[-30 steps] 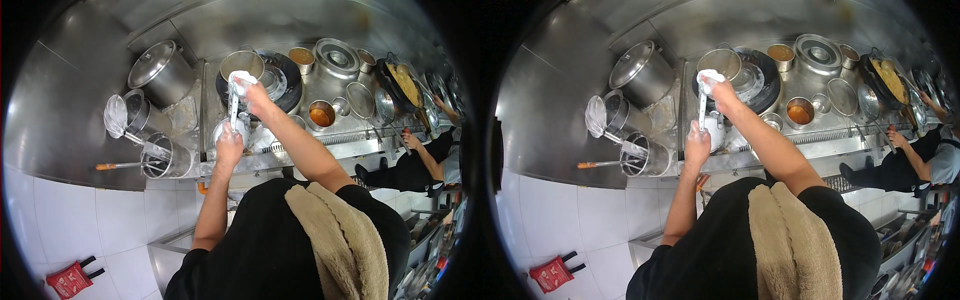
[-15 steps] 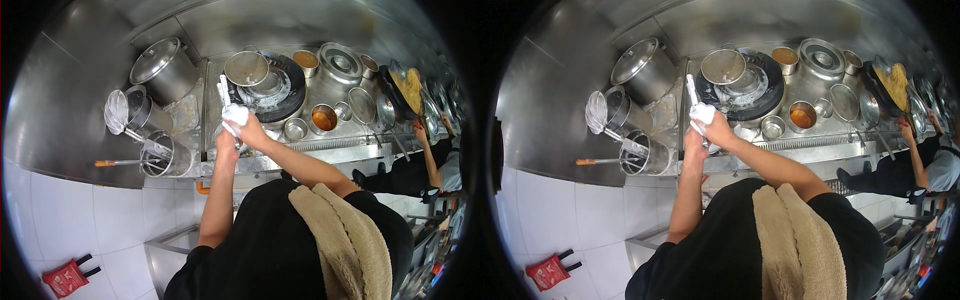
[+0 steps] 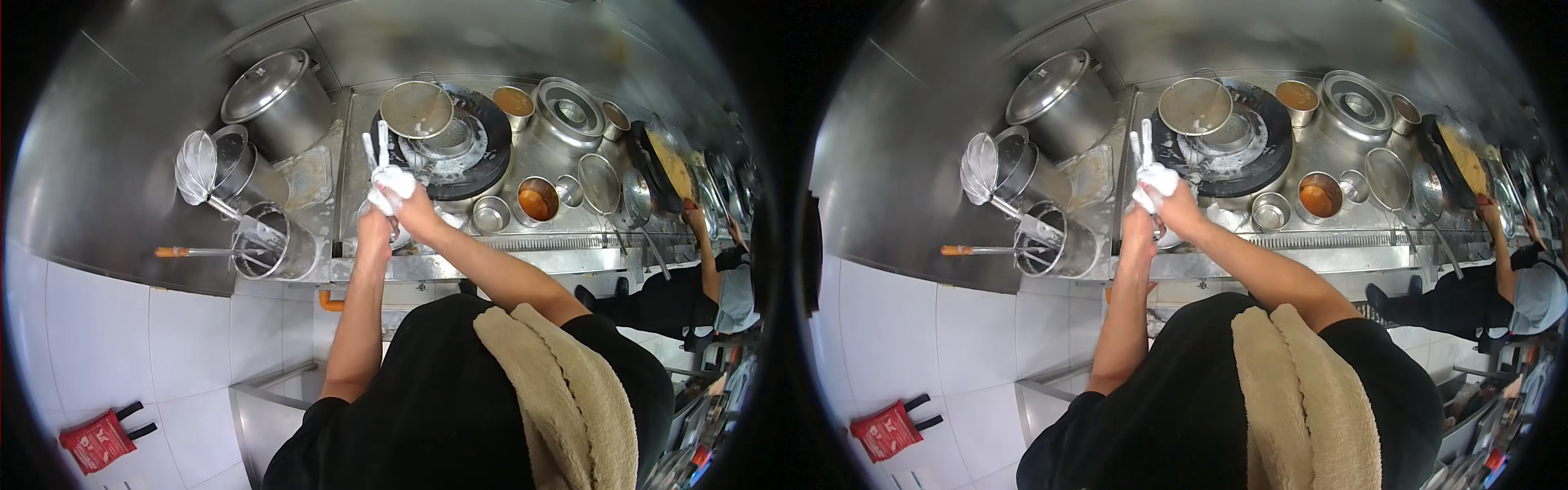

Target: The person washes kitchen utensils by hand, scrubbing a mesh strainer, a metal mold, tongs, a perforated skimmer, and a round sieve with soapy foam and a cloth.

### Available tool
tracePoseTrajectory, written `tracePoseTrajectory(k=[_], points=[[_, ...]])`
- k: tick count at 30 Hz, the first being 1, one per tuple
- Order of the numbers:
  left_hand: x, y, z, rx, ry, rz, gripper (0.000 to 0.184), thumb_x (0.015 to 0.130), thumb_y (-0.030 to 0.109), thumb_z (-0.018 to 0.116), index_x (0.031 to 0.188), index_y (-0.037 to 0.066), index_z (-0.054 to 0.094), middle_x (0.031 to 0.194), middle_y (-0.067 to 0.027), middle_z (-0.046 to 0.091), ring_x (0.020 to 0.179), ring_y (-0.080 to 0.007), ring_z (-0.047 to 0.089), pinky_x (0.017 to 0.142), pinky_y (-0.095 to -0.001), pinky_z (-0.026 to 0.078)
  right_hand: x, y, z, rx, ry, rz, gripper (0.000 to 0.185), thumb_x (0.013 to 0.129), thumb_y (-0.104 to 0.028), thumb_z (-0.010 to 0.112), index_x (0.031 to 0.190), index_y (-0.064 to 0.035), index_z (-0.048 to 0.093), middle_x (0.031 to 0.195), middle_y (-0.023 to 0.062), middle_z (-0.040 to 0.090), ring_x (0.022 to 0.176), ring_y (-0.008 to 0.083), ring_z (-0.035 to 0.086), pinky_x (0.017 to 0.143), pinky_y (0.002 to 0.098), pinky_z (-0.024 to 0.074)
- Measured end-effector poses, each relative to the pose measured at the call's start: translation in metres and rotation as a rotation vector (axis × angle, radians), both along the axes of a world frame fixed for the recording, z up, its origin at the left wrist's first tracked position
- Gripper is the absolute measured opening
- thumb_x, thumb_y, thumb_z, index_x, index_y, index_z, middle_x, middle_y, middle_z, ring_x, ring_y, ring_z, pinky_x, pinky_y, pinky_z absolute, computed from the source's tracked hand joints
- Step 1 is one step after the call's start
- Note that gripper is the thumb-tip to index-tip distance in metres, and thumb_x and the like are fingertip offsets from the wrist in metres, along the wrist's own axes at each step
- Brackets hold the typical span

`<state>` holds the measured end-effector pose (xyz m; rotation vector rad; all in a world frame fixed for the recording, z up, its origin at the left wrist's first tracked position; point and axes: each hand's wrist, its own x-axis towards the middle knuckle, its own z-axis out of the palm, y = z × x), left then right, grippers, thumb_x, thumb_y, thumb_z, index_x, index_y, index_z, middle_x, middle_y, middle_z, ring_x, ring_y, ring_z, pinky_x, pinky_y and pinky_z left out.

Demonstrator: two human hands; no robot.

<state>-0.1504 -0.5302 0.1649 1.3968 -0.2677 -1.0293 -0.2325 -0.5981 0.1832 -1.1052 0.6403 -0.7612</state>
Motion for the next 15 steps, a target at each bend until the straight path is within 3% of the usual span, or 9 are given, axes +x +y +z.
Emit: tracePoseTrajectory(k=[4, 6, 9, 12, 14, 15], points=[[0.002, 0.015, -0.026, 0.029, -0.142, -0.104, 0.039, 0.109, 0.033, 0.037, 0.094, 0.005, 0.059, 0.065, -0.0044, 0.054, 0.05, -0.0162, 0.048, 0.043, -0.0333, 0.037, 0.013, -0.038, 0.001, -0.021, -0.242, -0.172, 0.025, 0.095, -0.018, 0.07, 0.115, -0.0028, 0.067, 0.103, 0.003, 0.07, 0.093, 0.0127, 0.064, 0.082, 0.0308, 0.05], [-0.007, 0.02, -0.012, 0.07, -0.185, -0.117, 0.036, 0.109, 0.028, 0.036, 0.096, 0.004, 0.06, 0.067, -0.0044, 0.055, 0.051, -0.0151, 0.047, 0.046, -0.032, 0.037, 0.012, -0.069, 0.019, 0.004, -0.179, -0.172, 0.032, 0.096, -0.021, 0.07, 0.122, -0.0029, 0.066, 0.116, 0.0041, 0.069, 0.102, 0.0155, 0.064, 0.088, 0.03, 0.0478], [-0.003, 0.019, -0.011, 0.025, -0.237, -0.054, 0.034, 0.109, 0.028, 0.038, 0.102, 0.003, 0.061, 0.067, -0.0031, 0.056, 0.053, -0.0126, 0.047, 0.048, -0.0296, 0.037, 0.015, -0.077, 0.013, 0.064, -0.241, -0.181, 0.032, 0.095, -0.025, 0.072, 0.12, -0.006, 0.067, 0.112, 0.0005, 0.069, 0.099, 0.0127, 0.064, 0.084, 0.0307, 0.0483], [0.006, 0.023, -0.015, 0.003, -0.184, -0.056, 0.032, 0.109, 0.03, 0.04, 0.102, 0.006, 0.059, 0.066, -0.0015, 0.053, 0.052, -0.0117, 0.045, 0.046, -0.029, 0.035, 0.016, -0.095, 0.008, 0.301, -0.406, -0.286, 0.022, 0.097, -0.03, 0.069, 0.113, -0.0158, 0.065, 0.101, -0.0022, 0.068, 0.084, 0.0106, 0.061, 0.07, 0.027, 0.0444], [0.011, 0.034, 0.001, -0.066, 0.023, -0.167, 0.033, 0.109, 0.034, 0.04, 0.099, 0.008, 0.058, 0.064, -0.0006, 0.049, 0.051, -0.0116, 0.042, 0.045, -0.0288, 0.033, 0.009, -0.117, -0.006, 0.317, -0.389, -0.366, 0.023, 0.098, -0.034, 0.067, 0.114, -0.0165, 0.065, 0.102, -0.002, 0.069, 0.083, 0.0099, 0.06, 0.067, 0.027, 0.0443], [0.014, 0.038, 0.007, -0.097, 0.127, -0.229, 0.033, 0.109, 0.036, 0.04, 0.098, 0.009, 0.057, 0.063, -0.0001, 0.047, 0.05, -0.0115, 0.041, 0.045, -0.0287, 0.032, 0.004, -0.112, -0.006, 0.153, -0.266, -0.337, 0.025, 0.1, -0.035, 0.064, 0.115, -0.0147, 0.065, 0.102, -0.0016, 0.068, 0.084, 0.0096, 0.06, 0.067, 0.0279, 0.0446]])
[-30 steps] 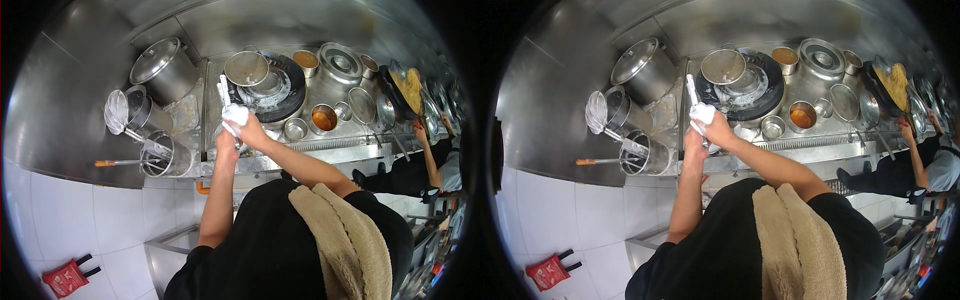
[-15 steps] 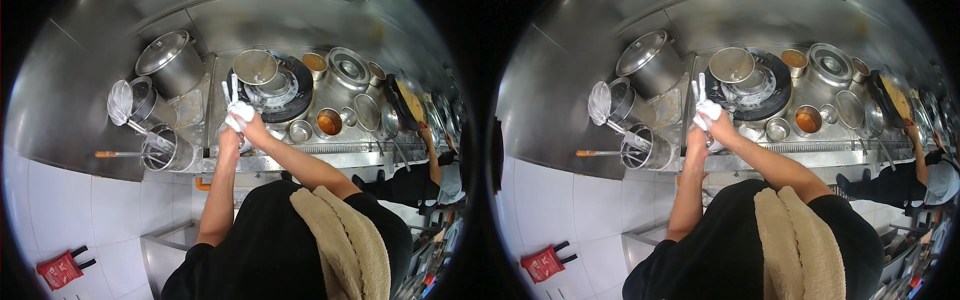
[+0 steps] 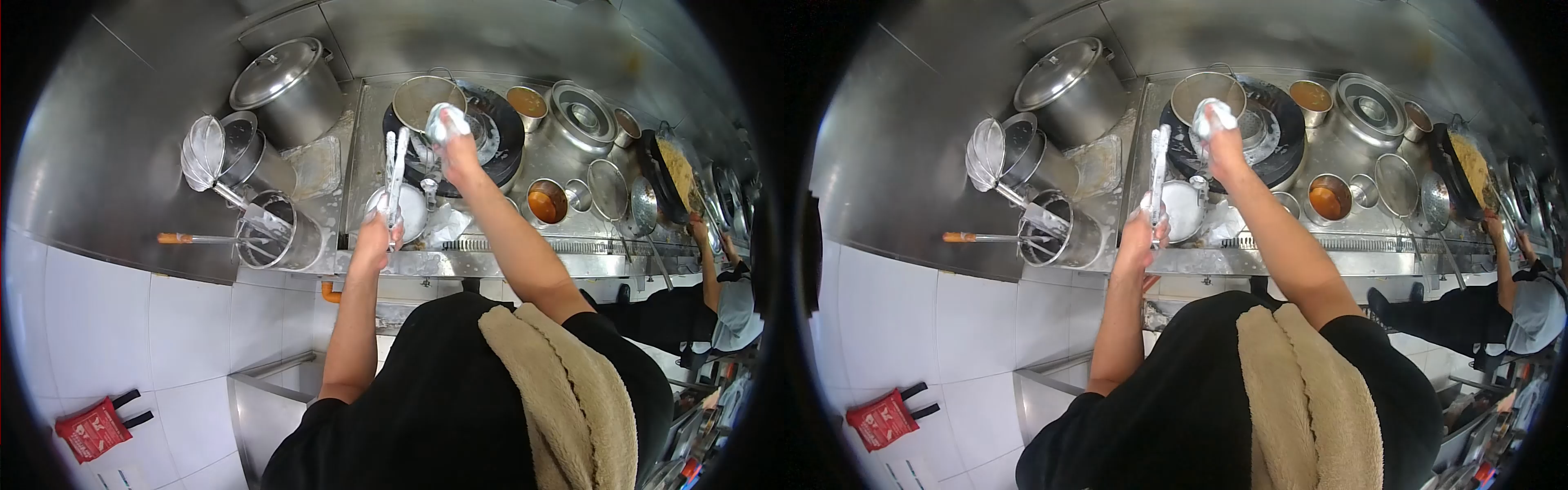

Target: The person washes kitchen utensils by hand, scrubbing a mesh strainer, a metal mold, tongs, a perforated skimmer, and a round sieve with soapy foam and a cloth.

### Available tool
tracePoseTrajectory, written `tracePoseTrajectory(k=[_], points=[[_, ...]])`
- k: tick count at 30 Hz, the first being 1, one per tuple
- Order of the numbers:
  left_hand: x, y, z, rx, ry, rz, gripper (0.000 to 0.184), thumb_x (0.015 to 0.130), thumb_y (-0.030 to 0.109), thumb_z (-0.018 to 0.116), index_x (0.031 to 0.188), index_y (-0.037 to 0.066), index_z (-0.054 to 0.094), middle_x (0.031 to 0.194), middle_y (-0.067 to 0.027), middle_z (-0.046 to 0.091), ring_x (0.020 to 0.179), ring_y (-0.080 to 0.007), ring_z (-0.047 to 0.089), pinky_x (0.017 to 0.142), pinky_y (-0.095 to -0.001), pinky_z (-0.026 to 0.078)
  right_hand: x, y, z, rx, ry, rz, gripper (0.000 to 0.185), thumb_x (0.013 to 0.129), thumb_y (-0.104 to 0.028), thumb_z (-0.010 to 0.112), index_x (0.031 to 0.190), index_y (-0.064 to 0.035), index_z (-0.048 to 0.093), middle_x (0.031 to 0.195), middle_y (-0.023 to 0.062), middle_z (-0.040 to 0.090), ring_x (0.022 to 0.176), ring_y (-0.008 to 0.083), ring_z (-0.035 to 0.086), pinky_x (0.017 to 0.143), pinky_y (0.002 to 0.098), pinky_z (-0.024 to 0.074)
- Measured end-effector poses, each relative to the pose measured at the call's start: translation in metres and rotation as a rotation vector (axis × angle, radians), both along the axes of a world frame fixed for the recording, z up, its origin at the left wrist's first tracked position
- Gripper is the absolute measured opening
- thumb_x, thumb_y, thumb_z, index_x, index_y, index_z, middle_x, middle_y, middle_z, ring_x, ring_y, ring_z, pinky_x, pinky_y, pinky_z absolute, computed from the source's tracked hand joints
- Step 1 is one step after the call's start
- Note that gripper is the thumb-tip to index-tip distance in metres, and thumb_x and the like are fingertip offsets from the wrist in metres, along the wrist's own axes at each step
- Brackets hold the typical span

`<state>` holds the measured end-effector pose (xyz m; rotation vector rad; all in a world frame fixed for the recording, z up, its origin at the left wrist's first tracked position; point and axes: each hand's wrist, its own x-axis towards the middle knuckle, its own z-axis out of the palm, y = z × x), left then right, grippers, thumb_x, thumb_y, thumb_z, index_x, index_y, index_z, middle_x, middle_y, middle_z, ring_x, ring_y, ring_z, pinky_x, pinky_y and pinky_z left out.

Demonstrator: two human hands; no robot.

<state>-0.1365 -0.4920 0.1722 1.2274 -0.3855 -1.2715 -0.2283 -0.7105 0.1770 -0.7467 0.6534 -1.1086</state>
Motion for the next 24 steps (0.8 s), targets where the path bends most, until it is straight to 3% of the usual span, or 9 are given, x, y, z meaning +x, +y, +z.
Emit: tracePoseTrajectory(k=[3, 5, 9, 13, 16, 19, 20, 23, 24], points=[[0.01, -0.003, -0.002, -0.084, 0.114, -0.024, 0.037, 0.109, 0.042, 0.039, 0.094, 0.011, 0.054, 0.062, 0.0003, 0.043, 0.049, -0.0114, 0.037, 0.044, -0.0292, 0.031, -0.006, 0.033, -0.019, -0.081, 0.29, 0.334, 0.029, 0.1, -0.035, 0.063, 0.118, -0.0116, 0.065, 0.098, -0.0006, 0.069, 0.079, 0.0101, 0.059, 0.065, 0.0277, 0.0441], [0.008, -0.011, -0.007, -0.067, 0.112, -0.043, 0.039, 0.109, 0.043, 0.037, 0.094, 0.011, 0.054, 0.061, 0.0003, 0.043, 0.049, -0.0115, 0.036, 0.044, -0.0295, 0.032, -0.004, 0.076, -0.011, -0.146, 0.306, 0.492, 0.027, 0.101, -0.032, 0.063, 0.118, -0.0107, 0.066, 0.101, -0.0002, 0.069, 0.084, 0.0106, 0.06, 0.07, 0.0276, 0.0469], [0.001, -0.006, -0.014, -0.057, 0.11, -0.144, 0.043, 0.107, 0.05, 0.041, 0.095, 0.011, 0.055, 0.06, 0.0007, 0.041, 0.048, -0.0119, 0.038, 0.043, -0.0296, 0.032, 0.006, 0.072, -0.012, -0.026, 0.009, 0.47, 0.023, 0.099, -0.024, 0.065, 0.116, -0.0095, 0.067, 0.102, -0.0008, 0.069, 0.089, 0.0116, 0.062, 0.077, 0.0288, 0.0504], [-0.015, 0.01, -0.004, -0.031, 0.229, -0.189, 0.046, 0.106, 0.053, 0.042, 0.093, 0.011, 0.055, 0.061, 0.0016, 0.041, 0.048, -0.0109, 0.037, 0.044, -0.0286, 0.031, 0.007, 0.032, 0.018, -0.203, 0.097, 0.379, 0.022, 0.095, -0.022, 0.071, 0.111, -0.0074, 0.068, 0.1, -0.0012, 0.067, 0.086, 0.011, 0.061, 0.073, 0.0308, 0.0483], [-0.006, 0.011, -0.002, -0.033, 0.022, -0.153, 0.042, 0.106, 0.049, 0.044, 0.093, 0.01, 0.055, 0.064, 0.0009, 0.045, 0.05, -0.0101, 0.04, 0.046, -0.0281, 0.033, 0.021, 0.029, 0.018, -0.17, -0.002, 0.285, 0.023, 0.095, -0.026, 0.072, 0.11, -0.0083, 0.067, 0.099, 0.0002, 0.068, 0.086, 0.0125, 0.063, 0.07, 0.0326, 0.048], [-0.001, 0.016, 0.002, 0.017, -0.278, -0.064, 0.04, 0.107, 0.043, 0.045, 0.095, 0.007, 0.056, 0.069, -0.0009, 0.053, 0.053, -0.0112, 0.046, 0.049, -0.0285, 0.036, 0.02, 0.01, 0.026, 0.166, -0.274, 0.064, 0.021, 0.095, -0.026, 0.072, 0.109, -0.0106, 0.066, 0.094, -0.0004, 0.068, 0.078, 0.0119, 0.063, 0.063, 0.0294, 0.0458], [0.0, 0.019, 0.0, 0.056, -0.388, -0.025, 0.039, 0.107, 0.041, 0.046, 0.096, 0.005, 0.056, 0.071, -0.0016, 0.055, 0.055, -0.0117, 0.049, 0.05, -0.0287, 0.037, 0.017, -0.002, 0.021, 0.196, -0.232, 0.018, 0.021, 0.096, -0.029, 0.071, 0.107, -0.0131, 0.064, 0.092, -0.001, 0.069, 0.078, 0.0126, 0.064, 0.061, 0.0286, 0.0443], [0.009, 0.017, -0.013, -0.066, -0.641, 0.227, 0.038, 0.107, 0.037, 0.047, 0.104, 0.001, 0.058, 0.075, -0.0078, 0.06, 0.06, -0.0175, 0.054, 0.054, -0.0326, 0.041, -0.001, 0.011, 0.025, 0.071, -0.12, 0.192, 0.035, 0.097, -0.041, 0.068, 0.117, -0.0137, 0.063, 0.1, -0.0004, 0.068, 0.085, 0.0115, 0.063, 0.063, 0.0299, 0.0446], [0.026, 0.017, -0.015, 0.054, -0.875, 0.137, 0.034, 0.105, 0.03, 0.051, 0.115, -0.001, 0.058, 0.079, -0.0175, 0.064, 0.067, -0.0298, 0.063, 0.06, -0.0406, 0.048, -0.003, 0.024, 0.023, 0.028, -0.049, 0.246, 0.039, 0.096, -0.044, 0.068, 0.119, -0.0132, 0.062, 0.103, -0.0002, 0.068, 0.089, 0.0114, 0.062, 0.066, 0.0313, 0.0454]])
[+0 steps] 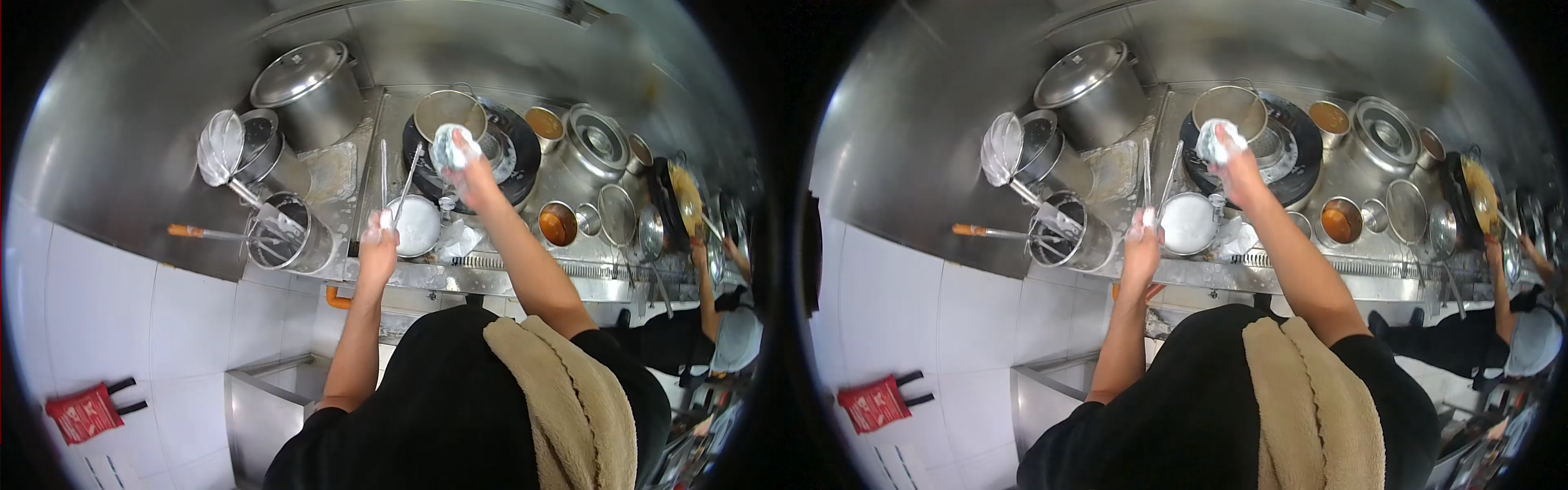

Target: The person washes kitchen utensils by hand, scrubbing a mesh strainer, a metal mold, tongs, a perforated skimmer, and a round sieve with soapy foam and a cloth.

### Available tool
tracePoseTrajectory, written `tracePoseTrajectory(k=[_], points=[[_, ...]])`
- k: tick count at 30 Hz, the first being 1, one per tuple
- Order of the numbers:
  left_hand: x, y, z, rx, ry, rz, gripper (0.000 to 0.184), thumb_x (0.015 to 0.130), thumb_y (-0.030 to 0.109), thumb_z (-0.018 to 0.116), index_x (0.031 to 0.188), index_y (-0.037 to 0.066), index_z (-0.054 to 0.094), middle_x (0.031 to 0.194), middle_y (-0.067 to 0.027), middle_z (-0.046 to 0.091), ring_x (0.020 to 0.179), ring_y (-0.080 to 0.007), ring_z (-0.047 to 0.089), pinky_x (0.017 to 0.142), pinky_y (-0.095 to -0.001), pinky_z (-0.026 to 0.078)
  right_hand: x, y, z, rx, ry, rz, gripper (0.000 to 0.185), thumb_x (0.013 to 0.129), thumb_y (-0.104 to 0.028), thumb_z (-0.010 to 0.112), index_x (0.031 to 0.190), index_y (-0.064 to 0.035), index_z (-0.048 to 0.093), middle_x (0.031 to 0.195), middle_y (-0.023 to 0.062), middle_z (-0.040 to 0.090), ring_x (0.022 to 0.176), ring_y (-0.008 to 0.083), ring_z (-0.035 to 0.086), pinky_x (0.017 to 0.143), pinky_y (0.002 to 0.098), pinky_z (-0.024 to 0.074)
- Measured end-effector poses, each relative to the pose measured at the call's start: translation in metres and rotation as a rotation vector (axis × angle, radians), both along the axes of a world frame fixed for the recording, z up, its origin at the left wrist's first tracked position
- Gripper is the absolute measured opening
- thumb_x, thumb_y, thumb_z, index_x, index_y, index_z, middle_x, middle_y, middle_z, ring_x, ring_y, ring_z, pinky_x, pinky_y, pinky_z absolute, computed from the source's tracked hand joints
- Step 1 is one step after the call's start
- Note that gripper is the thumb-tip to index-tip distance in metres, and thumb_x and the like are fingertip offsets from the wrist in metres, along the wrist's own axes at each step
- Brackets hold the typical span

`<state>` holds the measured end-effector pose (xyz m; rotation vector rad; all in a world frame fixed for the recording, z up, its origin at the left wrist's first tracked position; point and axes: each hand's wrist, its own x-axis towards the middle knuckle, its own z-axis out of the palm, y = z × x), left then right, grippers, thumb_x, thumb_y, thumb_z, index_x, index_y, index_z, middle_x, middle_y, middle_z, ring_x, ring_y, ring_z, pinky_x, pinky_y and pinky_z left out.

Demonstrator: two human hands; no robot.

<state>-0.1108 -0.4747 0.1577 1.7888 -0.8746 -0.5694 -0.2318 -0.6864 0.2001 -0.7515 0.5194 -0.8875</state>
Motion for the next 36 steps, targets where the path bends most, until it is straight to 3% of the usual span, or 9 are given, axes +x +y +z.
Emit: tracePoseTrajectory(k=[3, 8, 11, 12, 21, 27, 31, 33, 36], points=[[0.001, -0.013, -0.01, -0.023, -0.616, 0.172, 0.034, 0.1, 0.026, 0.056, 0.12, -0.001, 0.057, 0.084, -0.0256, 0.066, 0.077, -0.0421, 0.067, 0.069, -0.0485, 0.052, 0.006, 0.054, 0.007, -0.283, 0.182, 0.077, 0.037, 0.099, -0.036, 0.065, 0.124, -0.0082, 0.061, 0.101, -0.0003, 0.066, 0.086, 0.0095, 0.059, 0.071, 0.0281, 0.0471], [-0.03, -0.014, 0.009, -0.013, -0.607, 0.09, 0.027, 0.095, 0.025, 0.064, 0.11, 0.003, 0.061, 0.096, -0.0222, 0.069, 0.082, -0.0403, 0.068, 0.071, -0.0482, 0.052, 0.042, 0.057, -0.019, -0.434, 0.182, -0.044, 0.023, 0.095, -0.01, 0.061, 0.115, -0.0003, 0.066, 0.102, 0.0071, 0.071, 0.092, 0.0183, 0.065, 0.081, 0.0333, 0.0508], [-0.027, -0.021, 0.041, -0.234, -0.385, 0.122, 0.018, 0.095, 0.021, 0.066, 0.101, 0.004, 0.064, 0.093, -0.0149, 0.066, 0.075, -0.0312, 0.065, 0.068, -0.0414, 0.052, 0.037, 0.059, -0.012, -0.802, 0.269, -0.223, 0.023, 0.091, -0.004, 0.058, 0.111, 0.0023, 0.067, 0.101, 0.013, 0.073, 0.095, 0.0242, 0.068, 0.086, 0.0367, 0.0513], [-0.024, -0.021, 0.051, -0.313, -0.379, 0.131, 0.018, 0.093, 0.005, 0.063, 0.11, 0.006, 0.066, 0.095, -0.0117, 0.066, 0.081, -0.0248, 0.063, 0.077, -0.0352, 0.051, 0.032, 0.065, -0.006, -0.898, 0.342, -0.224, 0.026, 0.088, -0.003, 0.06, 0.113, 0.0025, 0.066, 0.103, 0.0172, 0.073, 0.097, 0.0298, 0.07, 0.087, 0.0378, 0.0519], [-0.009, -0.027, 0.088, -0.69, 0.61, -0.046, 0.007, 0.098, 0.011, 0.066, 0.096, 0.005, 0.069, 0.091, -0.0005, 0.068, 0.084, -0.0084, 0.06, 0.079, -0.0248, 0.047, 0.028, 0.086, 0.005, -0.902, 0.339, -0.014, 0.035, 0.09, -0.003, 0.062, 0.124, 0.002, 0.062, 0.114, 0.0127, 0.07, 0.106, 0.0228, 0.065, 0.095, 0.0348, 0.0494], [0.005, -0.026, 0.085, -0.749, 0.728, -0.066, 0.011, 0.099, 0.016, 0.065, 0.1, 0.005, 0.064, 0.092, -0.0012, 0.065, 0.083, -0.0117, 0.061, 0.079, -0.0292, 0.047, 0.025, 0.095, 0.004, -0.919, 0.293, -0.002, 0.036, 0.091, -0.002, 0.06, 0.127, 0.0022, 0.06, 0.116, 0.0123, 0.069, 0.11, 0.0222, 0.064, 0.099, 0.0348, 0.048], [-0.009, -0.03, 0.088, -0.753, 0.391, 0.111, 0.016, 0.1, 0.02, 0.066, 0.108, 0.006, 0.061, 0.083, -0.0007, 0.061, 0.075, -0.0078, 0.055, 0.069, -0.0246, 0.044, 0.033, 0.093, -0.004, -0.81, 0.218, 0.035, 0.034, 0.093, -0.005, 0.062, 0.127, 0.0009, 0.059, 0.116, 0.0115, 0.068, 0.109, 0.0222, 0.063, 0.098, 0.0352, 0.0478], [0.003, -0.038, 0.037, -0.68, 0.214, 0.09, 0.028, 0.102, 0.025, 0.062, 0.121, 0.005, 0.054, 0.085, -0.003, 0.06, 0.071, -0.0095, 0.056, 0.062, -0.0252, 0.044, 0.035, 0.092, -0.009, -0.727, 0.172, 0.079, 0.034, 0.095, -0.006, 0.062, 0.127, 0.0006, 0.058, 0.116, 0.0099, 0.067, 0.109, 0.021, 0.063, 0.097, 0.0345, 0.0481], [-0.012, -0.02, 0.054, -0.311, 0.53, 0.006, 0.033, 0.106, 0.034, 0.052, 0.128, 0.009, 0.051, 0.084, -0.0038, 0.058, 0.063, -0.011, 0.053, 0.055, -0.0265, 0.042, 0.028, 0.098, 0.01, -0.587, 0.184, 0.137, 0.03, 0.097, -0.009, 0.063, 0.125, 0.0003, 0.059, 0.115, 0.0068, 0.067, 0.105, 0.0166, 0.062, 0.092, 0.0318, 0.0493]])
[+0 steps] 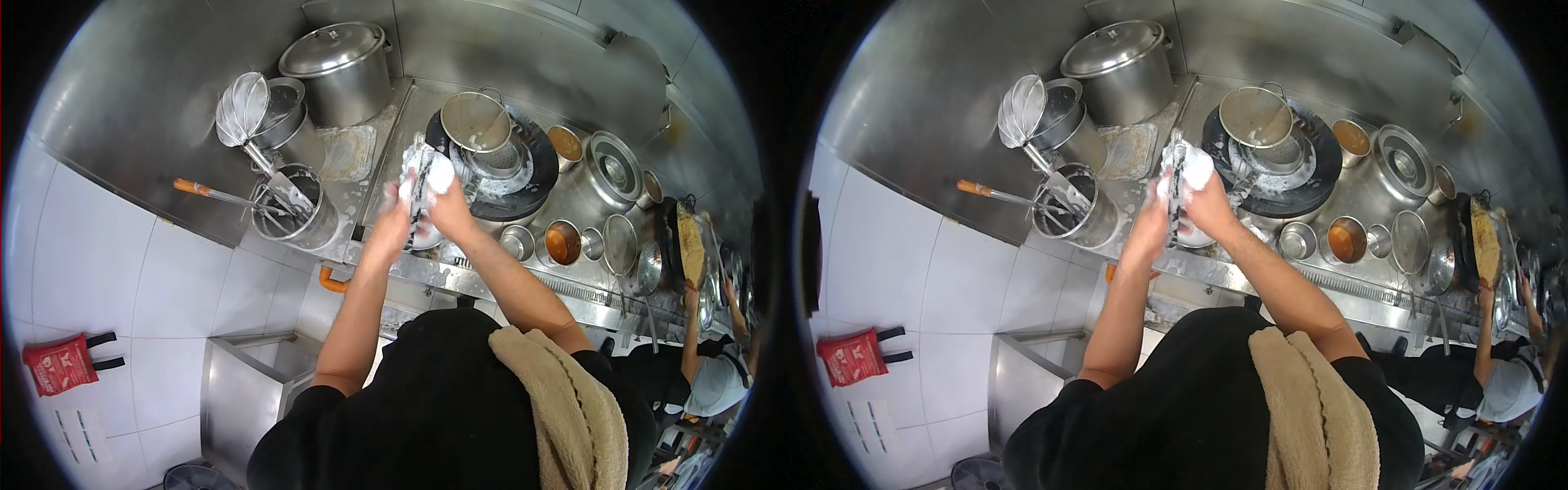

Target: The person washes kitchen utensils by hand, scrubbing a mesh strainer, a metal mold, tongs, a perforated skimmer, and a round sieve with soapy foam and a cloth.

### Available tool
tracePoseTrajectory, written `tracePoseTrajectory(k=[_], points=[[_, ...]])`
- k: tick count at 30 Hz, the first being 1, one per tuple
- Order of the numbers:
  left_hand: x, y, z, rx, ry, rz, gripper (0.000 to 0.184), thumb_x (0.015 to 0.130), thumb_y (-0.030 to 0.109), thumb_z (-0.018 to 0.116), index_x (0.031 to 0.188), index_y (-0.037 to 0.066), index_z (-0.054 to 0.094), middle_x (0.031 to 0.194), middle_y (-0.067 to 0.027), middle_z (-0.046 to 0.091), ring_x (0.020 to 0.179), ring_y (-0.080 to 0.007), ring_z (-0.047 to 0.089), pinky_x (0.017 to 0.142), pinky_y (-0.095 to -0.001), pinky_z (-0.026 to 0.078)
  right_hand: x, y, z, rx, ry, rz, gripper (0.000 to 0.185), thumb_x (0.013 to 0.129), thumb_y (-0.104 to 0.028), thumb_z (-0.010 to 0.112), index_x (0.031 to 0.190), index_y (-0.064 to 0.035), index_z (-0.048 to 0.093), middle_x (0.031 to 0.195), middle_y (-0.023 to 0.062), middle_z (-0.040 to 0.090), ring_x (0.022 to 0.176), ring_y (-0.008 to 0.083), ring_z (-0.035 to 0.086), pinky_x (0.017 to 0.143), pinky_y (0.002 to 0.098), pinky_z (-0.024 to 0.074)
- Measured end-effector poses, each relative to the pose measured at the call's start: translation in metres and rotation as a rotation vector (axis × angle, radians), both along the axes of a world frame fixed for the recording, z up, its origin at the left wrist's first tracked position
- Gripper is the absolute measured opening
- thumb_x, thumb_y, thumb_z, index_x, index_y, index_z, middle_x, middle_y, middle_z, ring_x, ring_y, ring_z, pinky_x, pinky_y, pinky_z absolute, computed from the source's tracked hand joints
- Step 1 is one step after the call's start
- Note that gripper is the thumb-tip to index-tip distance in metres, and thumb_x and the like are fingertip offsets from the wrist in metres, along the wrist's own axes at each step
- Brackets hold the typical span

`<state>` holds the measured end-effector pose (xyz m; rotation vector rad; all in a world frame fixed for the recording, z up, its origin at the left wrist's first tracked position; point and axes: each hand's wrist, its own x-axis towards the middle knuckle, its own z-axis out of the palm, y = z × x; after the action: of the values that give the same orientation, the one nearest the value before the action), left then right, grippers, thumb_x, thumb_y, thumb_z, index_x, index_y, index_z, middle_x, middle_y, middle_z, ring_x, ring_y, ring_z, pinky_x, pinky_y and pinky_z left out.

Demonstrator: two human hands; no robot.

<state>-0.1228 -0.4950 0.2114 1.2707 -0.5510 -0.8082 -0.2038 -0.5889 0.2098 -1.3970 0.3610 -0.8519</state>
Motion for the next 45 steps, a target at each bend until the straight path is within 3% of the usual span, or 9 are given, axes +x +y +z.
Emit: tracePoseTrajectory(k=[2, 9, 13, 18, 23, 27, 35, 41, 45], points=[[-0.012, 0.015, 0.003, 0.088, 0.161, -0.143, 0.037, 0.109, 0.04, 0.043, 0.126, 0.009, 0.053, 0.079, -0.0034, 0.056, 0.053, -0.0108, 0.046, 0.045, -0.0263, 0.036, -0.002, -0.003, 0.007, -0.073, 0.041, -0.087, 0.031, 0.097, -0.013, 0.065, 0.125, 0.0003, 0.059, 0.113, 0.006, 0.068, 0.103, 0.0152, 0.062, 0.09, 0.0313, 0.0496], [-0.017, 0.024, 0.018, 0.114, 0.187, -0.129, 0.027, 0.106, 0.028, 0.053, 0.122, 0.009, 0.064, 0.084, 0.0014, 0.061, 0.061, -0.0057, 0.051, 0.051, -0.0211, 0.043, -0.004, -0.023, 0.023, 0.034, -0.14, -0.052, 0.03, 0.098, -0.02, 0.067, 0.12, -0.0003, 0.062, 0.104, 0.0039, 0.068, 0.093, 0.0122, 0.062, 0.084, 0.03, 0.0495], [-0.018, 0.021, 0.024, 0.108, 0.123, -0.122, 0.03, 0.107, 0.032, 0.052, 0.124, 0.009, 0.06, 0.081, 0.0002, 0.059, 0.061, -0.0053, 0.05, 0.046, -0.02, 0.035, -0.004, -0.017, 0.016, 0.239, -0.288, 0.006, 0.028, 0.098, -0.018, 0.065, 0.12, -0.001, 0.062, 0.106, 0.0044, 0.068, 0.095, 0.0129, 0.063, 0.086, 0.0313, 0.0506], [-0.014, 0.01, 0.016, 0.106, 0.142, -0.056, 0.029, 0.106, 0.03, 0.055, 0.124, 0.009, 0.063, 0.083, 0.0037, 0.059, 0.063, -0.0044, 0.05, 0.053, -0.0198, 0.04, -0.024, -0.02, 0.002, 0.15, 0.033, 0.104, 0.027, 0.097, -0.013, 0.064, 0.121, -0.0012, 0.063, 0.11, 0.0043, 0.069, 0.102, 0.0131, 0.063, 0.089, 0.0307, 0.0506], [-0.015, 0.005, 0.021, 0.192, 0.198, 0.037, 0.032, 0.107, 0.036, 0.051, 0.127, 0.013, 0.059, 0.074, 0.002, 0.056, 0.055, -0.0054, 0.048, 0.044, -0.0213, 0.035, -0.024, -0.045, 0.018, 0.23, -0.149, -0.198, 0.026, 0.099, -0.019, 0.065, 0.118, -0.0007, 0.065, 0.106, 0.0023, 0.069, 0.092, 0.0112, 0.062, 0.081, 0.0266, 0.0493], [-0.015, 0.003, 0.021, 0.237, 0.193, -0.016, 0.031, 0.107, 0.04, 0.049, 0.12, 0.013, 0.059, 0.069, 0.0005, 0.054, 0.05, -0.0072, 0.044, 0.04, -0.0229, 0.032, -0.04, -0.013, 0.027, -0.116, 0.152, -0.074, 0.036, 0.096, -0.023, 0.069, 0.122, -0.0002, 0.062, 0.111, 0.0032, 0.068, 0.1, 0.0126, 0.062, 0.089, 0.0286, 0.048], [-0.034, -0.004, 0.021, 0.21, 0.268, -0.096, 0.034, 0.108, 0.041, 0.045, 0.106, 0.01, 0.057, 0.061, -0.0003, 0.048, 0.044, -0.0089, 0.037, 0.037, -0.0261, 0.028, -0.021, -0.018, 0.046, 0.154, -0.235, -0.134, 0.03, 0.097, -0.009, 0.067, 0.124, 0.0028, 0.063, 0.113, 0.0048, 0.069, 0.102, 0.0122, 0.063, 0.089, 0.0286, 0.0499], [-0.046, -0.017, -0.009, 0.097, 0.034, 0.055, 0.035, 0.108, 0.039, 0.044, 0.1, 0.009, 0.058, 0.061, 0.0003, 0.048, 0.045, -0.0095, 0.039, 0.038, -0.028, 0.03, -0.005, -0.032, 0.048, 0.594, -0.445, -0.26, 0.028, 0.105, -0.023, 0.056, 0.125, -0.0048, 0.063, 0.116, 0.0054, 0.068, 0.1, 0.0156, 0.067, 0.086, 0.0309, 0.053], [-0.033, -0.008, -0.058, 0.262, -0.379, 0.076, 0.035, 0.107, 0.03, 0.045, 0.115, 0.0, 0.062, 0.075, -0.0047, 0.059, 0.058, -0.0146, 0.052, 0.052, -0.0338, 0.043, -0.012, -0.045, 0.042, -0.715, -0.029, -0.585, 0.034, 0.098, -0.02, 0.063, 0.126, -0.0003, 0.063, 0.117, 0.0147, 0.067, 0.102, 0.03, 0.065, 0.092, 0.0393, 0.051]])
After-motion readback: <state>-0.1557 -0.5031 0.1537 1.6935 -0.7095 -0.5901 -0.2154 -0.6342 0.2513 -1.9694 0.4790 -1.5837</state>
